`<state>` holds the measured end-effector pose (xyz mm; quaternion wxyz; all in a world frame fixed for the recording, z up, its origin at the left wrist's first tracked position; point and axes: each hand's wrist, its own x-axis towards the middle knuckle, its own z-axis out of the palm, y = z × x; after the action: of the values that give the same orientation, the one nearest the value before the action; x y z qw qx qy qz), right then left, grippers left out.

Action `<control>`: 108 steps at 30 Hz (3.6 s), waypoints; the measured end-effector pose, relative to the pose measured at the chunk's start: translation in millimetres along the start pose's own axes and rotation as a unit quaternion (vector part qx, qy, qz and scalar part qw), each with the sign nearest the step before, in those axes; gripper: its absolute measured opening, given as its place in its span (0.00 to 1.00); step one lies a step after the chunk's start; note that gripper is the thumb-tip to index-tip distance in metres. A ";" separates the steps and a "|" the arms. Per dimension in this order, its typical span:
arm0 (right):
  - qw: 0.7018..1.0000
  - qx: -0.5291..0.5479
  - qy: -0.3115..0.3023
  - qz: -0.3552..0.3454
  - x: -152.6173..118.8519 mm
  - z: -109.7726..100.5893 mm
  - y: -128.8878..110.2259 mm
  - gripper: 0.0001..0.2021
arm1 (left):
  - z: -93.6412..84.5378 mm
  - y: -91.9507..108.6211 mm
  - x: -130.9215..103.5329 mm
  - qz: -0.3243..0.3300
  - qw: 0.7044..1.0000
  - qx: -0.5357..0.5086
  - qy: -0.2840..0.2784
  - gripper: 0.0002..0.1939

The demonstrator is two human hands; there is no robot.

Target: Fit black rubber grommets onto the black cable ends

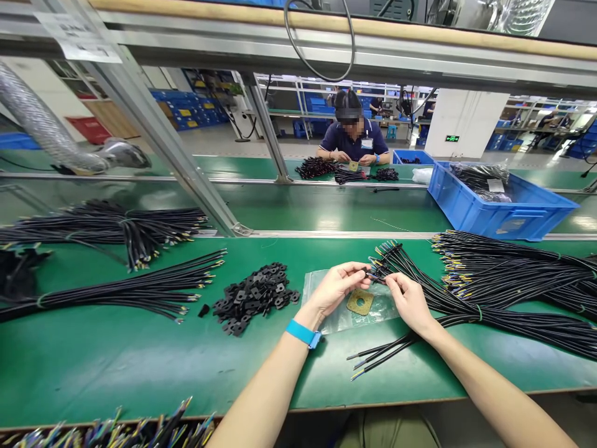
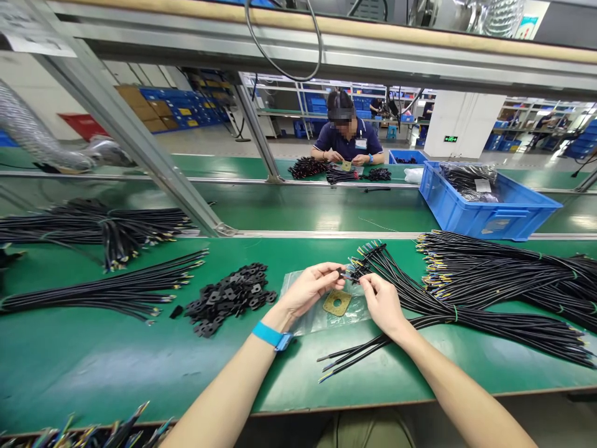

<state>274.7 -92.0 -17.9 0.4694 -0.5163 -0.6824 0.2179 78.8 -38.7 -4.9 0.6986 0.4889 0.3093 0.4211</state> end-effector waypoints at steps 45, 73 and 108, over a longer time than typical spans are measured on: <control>0.987 0.054 -0.147 0.034 5.0 -4.6 4.0 0.16 | 17.3 -7.9 -8.7 0.186 0.917 0.351 -0.042 0.09; 0.982 0.103 -0.149 0.044 8.9 -8.3 -5.1 0.19 | 14.8 -3.7 -5.9 0.124 0.971 0.197 -0.060 0.19; 0.973 -0.164 -0.112 -0.120 -3.4 3.7 4.9 0.08 | -73.2 34.2 -24.1 -0.149 0.506 0.779 0.339 0.19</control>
<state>274.1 -92.6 -24.9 0.3212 -0.4733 -0.8139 0.1017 -3.7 -23.5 3.6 -0.0693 0.6030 0.7940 0.0341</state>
